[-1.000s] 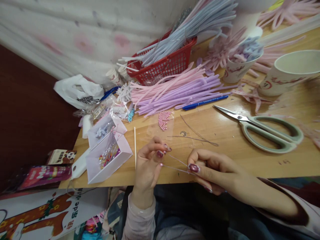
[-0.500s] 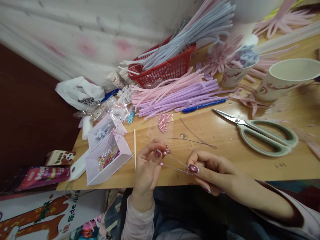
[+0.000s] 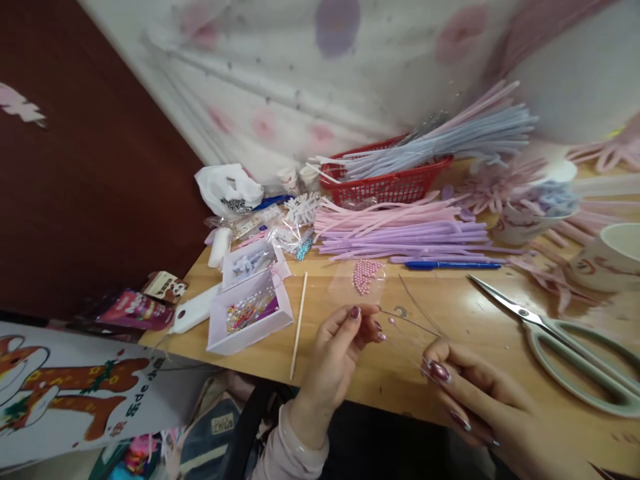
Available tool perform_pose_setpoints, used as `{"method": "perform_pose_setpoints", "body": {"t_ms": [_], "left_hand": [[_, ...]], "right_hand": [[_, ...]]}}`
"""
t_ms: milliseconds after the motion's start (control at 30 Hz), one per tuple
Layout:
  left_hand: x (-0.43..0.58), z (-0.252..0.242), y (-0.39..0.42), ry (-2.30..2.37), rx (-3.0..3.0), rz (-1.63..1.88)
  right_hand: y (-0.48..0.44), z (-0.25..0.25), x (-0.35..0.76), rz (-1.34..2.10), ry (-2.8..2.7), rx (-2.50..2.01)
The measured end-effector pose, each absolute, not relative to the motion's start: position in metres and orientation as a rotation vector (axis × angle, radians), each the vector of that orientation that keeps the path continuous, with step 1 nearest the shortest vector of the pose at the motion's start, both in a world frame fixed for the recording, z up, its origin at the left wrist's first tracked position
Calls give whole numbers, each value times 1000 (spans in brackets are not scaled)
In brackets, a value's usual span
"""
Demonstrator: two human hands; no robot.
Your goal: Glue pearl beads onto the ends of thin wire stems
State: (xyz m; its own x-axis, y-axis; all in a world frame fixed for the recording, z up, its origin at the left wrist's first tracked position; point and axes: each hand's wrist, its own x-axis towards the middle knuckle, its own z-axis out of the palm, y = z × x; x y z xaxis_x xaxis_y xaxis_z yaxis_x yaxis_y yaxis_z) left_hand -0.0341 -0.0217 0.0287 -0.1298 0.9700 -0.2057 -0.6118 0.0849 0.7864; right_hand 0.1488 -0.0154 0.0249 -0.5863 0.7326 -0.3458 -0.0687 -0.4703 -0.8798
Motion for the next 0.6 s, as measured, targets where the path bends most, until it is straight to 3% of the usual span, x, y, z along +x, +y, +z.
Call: {"method": "perform_pose_setpoints", "body": {"t_ms": [267, 600], "left_hand": [[-53, 35, -39, 1101, 774, 1578], [-50, 50, -52, 1312, 1148, 1431]], "right_hand": [[-23, 29, 148, 1746, -1427, -1014], [-29, 34, 152, 1662, -1526, -931]]}}
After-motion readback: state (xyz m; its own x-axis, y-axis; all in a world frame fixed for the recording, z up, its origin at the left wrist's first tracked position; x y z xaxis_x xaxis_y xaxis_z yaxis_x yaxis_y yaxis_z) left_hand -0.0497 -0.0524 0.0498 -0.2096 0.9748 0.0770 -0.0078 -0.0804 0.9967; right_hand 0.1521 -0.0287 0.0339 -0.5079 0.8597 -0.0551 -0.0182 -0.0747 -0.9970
